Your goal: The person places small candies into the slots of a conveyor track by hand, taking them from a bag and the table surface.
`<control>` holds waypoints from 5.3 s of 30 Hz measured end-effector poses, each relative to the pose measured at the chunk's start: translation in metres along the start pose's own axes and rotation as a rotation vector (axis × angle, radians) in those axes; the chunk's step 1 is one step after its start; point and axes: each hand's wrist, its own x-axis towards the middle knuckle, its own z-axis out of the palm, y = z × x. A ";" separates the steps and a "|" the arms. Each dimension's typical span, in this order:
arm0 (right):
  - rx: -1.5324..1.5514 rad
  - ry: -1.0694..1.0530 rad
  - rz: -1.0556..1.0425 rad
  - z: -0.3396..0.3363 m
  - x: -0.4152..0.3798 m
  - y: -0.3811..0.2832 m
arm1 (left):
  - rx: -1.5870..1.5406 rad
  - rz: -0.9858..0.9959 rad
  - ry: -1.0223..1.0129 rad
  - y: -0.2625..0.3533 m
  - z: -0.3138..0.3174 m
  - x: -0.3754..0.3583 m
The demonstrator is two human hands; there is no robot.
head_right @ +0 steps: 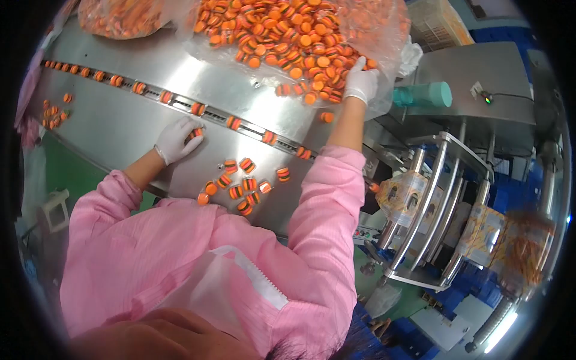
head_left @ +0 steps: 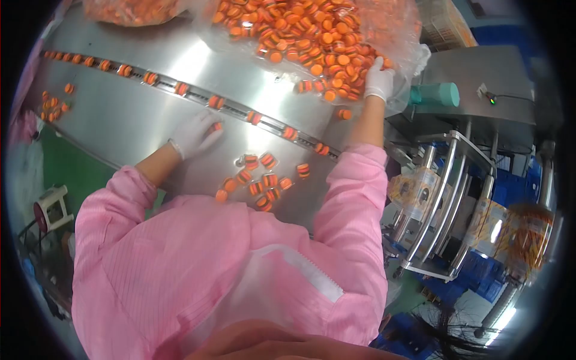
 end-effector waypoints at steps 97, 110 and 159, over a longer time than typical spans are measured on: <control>0.396 -0.853 -0.239 -0.038 -0.012 -0.089 | 0.076 0.027 0.037 0.013 0.000 0.010; -0.112 -0.822 -0.976 -0.070 -0.143 0.010 | 0.001 -0.015 0.045 0.015 -0.005 0.005; 1.096 -0.364 -0.290 -0.081 -0.152 0.058 | 0.239 -0.406 -0.187 -0.063 -0.087 0.065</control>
